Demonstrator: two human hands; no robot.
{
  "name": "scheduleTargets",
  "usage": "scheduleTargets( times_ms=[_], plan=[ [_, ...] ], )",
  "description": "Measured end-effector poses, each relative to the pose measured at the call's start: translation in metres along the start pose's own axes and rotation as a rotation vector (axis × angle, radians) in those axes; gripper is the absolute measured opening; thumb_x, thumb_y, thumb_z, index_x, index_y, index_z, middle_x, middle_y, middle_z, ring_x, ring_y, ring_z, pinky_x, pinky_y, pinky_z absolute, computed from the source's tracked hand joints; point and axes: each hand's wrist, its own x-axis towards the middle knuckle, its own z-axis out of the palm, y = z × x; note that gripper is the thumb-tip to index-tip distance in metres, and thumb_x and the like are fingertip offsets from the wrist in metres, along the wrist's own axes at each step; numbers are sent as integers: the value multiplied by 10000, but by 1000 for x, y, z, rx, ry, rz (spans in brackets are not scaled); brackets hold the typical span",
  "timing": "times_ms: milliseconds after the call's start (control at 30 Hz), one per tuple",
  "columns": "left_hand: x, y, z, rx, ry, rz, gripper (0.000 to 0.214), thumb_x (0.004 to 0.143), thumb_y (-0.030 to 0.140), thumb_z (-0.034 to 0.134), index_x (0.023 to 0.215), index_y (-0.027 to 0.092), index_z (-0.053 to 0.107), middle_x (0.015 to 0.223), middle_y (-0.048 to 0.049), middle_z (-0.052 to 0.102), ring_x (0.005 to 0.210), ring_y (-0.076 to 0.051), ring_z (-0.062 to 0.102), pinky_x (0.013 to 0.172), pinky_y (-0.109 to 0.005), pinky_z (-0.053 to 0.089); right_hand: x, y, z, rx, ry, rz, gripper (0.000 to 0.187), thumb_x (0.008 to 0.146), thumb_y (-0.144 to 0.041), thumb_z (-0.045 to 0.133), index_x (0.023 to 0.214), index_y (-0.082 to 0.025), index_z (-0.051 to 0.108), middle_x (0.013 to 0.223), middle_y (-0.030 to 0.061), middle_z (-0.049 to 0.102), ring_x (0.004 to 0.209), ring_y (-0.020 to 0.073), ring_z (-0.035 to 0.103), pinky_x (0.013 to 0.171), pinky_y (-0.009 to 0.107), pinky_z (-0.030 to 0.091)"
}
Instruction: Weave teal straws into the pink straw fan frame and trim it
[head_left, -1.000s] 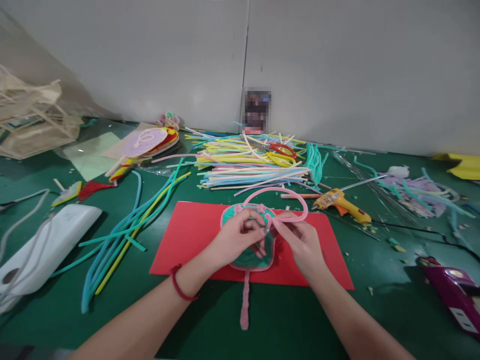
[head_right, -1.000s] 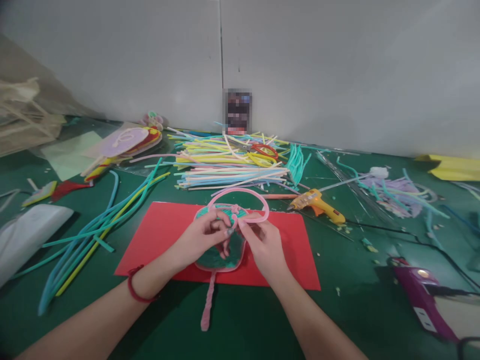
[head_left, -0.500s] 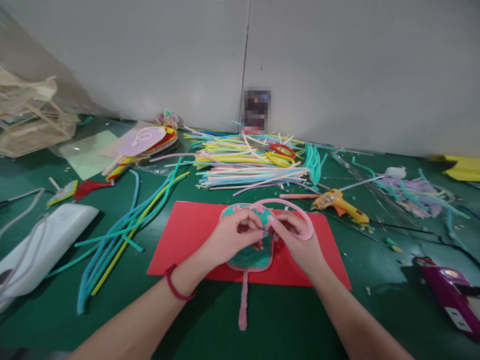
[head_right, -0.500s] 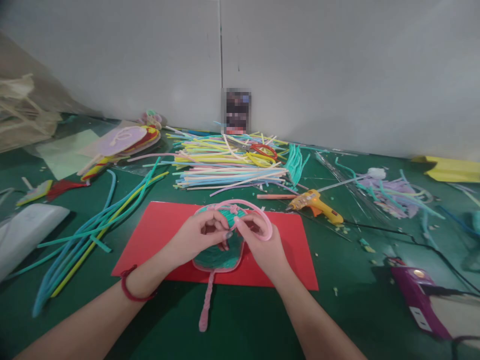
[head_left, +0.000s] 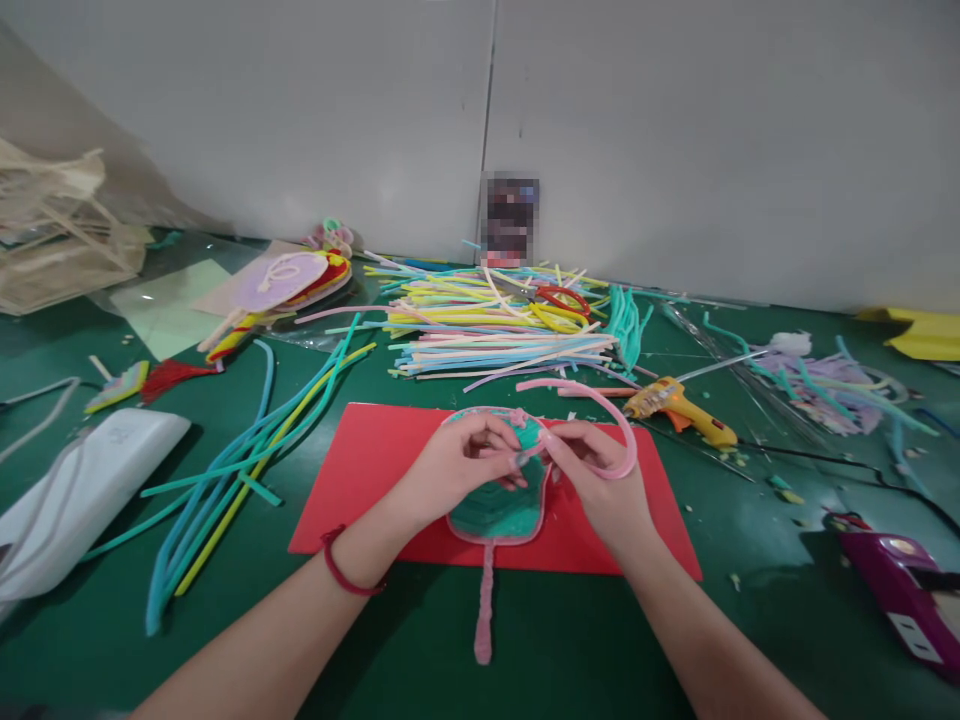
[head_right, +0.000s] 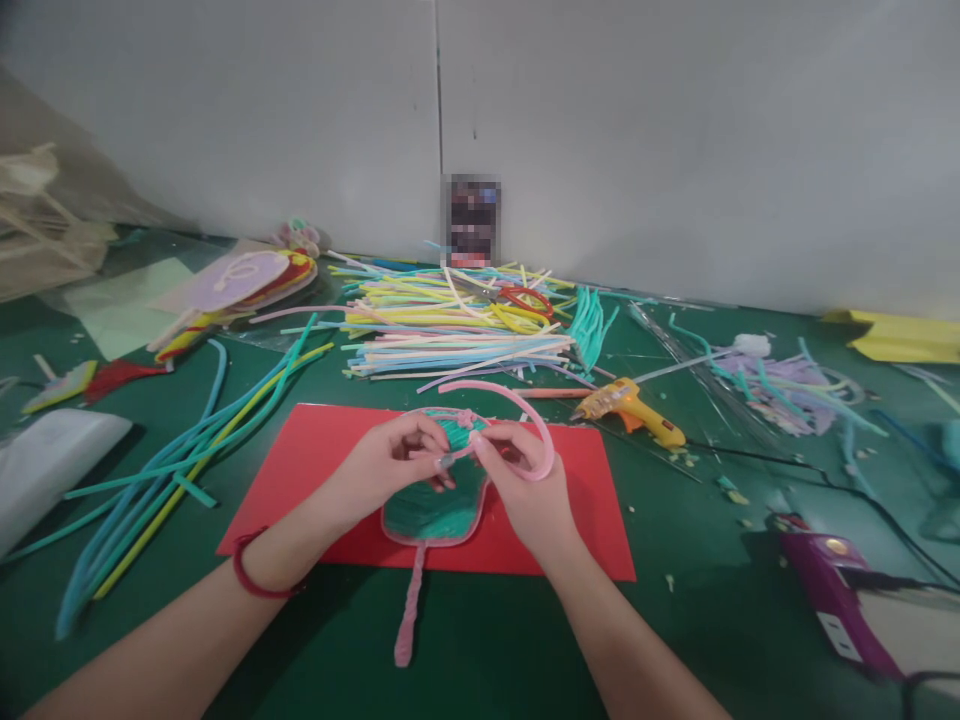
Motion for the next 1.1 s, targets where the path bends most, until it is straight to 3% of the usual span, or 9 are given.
scheduleTargets(
  times_ms=[200, 367, 500, 567, 667, 800, 967, 1100],
  plan=[
    [3, 1, -3, -16, 59, -41, 242, 633, 271, 720, 742, 154, 539, 636, 3, 655, 632, -146, 664, 573, -232, 527, -2, -2, 2, 66, -1, 14, 205, 738, -393, 639, 765, -190, 658, 699, 34, 665, 630, 157, 629, 534, 247, 505],
    [2, 2, -2, -21, 157, 61, 239, 650, 320, 709, 717, 153, 551, 632, 6, 647, 633, -143, 655, 583, -244, 536, 0, -3, 3, 123, -13, 82, 241, 731, -425, 637, 787, -191, 650, 667, 32, 661, 598, 161, 619, 475, 251, 487],
    [0, 3, -4, -16, 271, 132, 249, 716, 389, 652, 733, 163, 550, 636, 8, 644, 616, -133, 640, 597, -250, 536, 1, -1, 3, 162, -239, 32, 251, 714, -365, 660, 903, -202, 633, 745, 33, 663, 687, 165, 631, 566, 266, 528],
    [1, 3, -7, -39, 325, 180, 261, 750, 413, 615, 717, 165, 539, 627, 14, 630, 583, -117, 623, 585, -237, 526, 0, 4, 3, 166, -367, 11, 378, 687, -306, 687, 1043, -211, 602, 825, 40, 673, 753, 173, 642, 637, 287, 542],
    [2, 4, -10, -77, 382, 246, 275, 788, 426, 574, 698, 173, 514, 577, 32, 591, 543, -103, 597, 556, -217, 502, -1, 12, 3, 125, -452, 3, 470, 694, -255, 670, 1153, -237, 570, 946, 55, 674, 721, 153, 641, 616, 271, 539],
    [1, 6, -9, -41, 409, 274, 272, 807, 413, 556, 684, 179, 493, 546, 40, 560, 521, -102, 581, 549, -216, 494, -1, 11, 2, 69, -401, 82, 272, 790, -356, 574, 1008, -214, 651, 840, 47, 687, 615, 134, 621, 513, 235, 508],
    [-5, 8, -1, 144, 336, 270, 250, 816, 379, 543, 673, 178, 502, 553, 29, 592, 524, -109, 587, 557, -223, 501, 1, 3, 2, 154, -322, 161, 419, 817, -554, 471, 831, -182, 663, 669, 47, 659, 492, 131, 584, 385, 218, 447],
    [-8, 6, 4, 247, 289, 238, 215, 834, 333, 510, 681, 182, 518, 575, 24, 626, 548, -115, 607, 580, -222, 498, 1, 3, 3, 168, -330, 191, 371, 788, -548, 522, 749, -192, 618, 585, 17, 615, 388, 112, 527, 332, 220, 419]
  ],
)
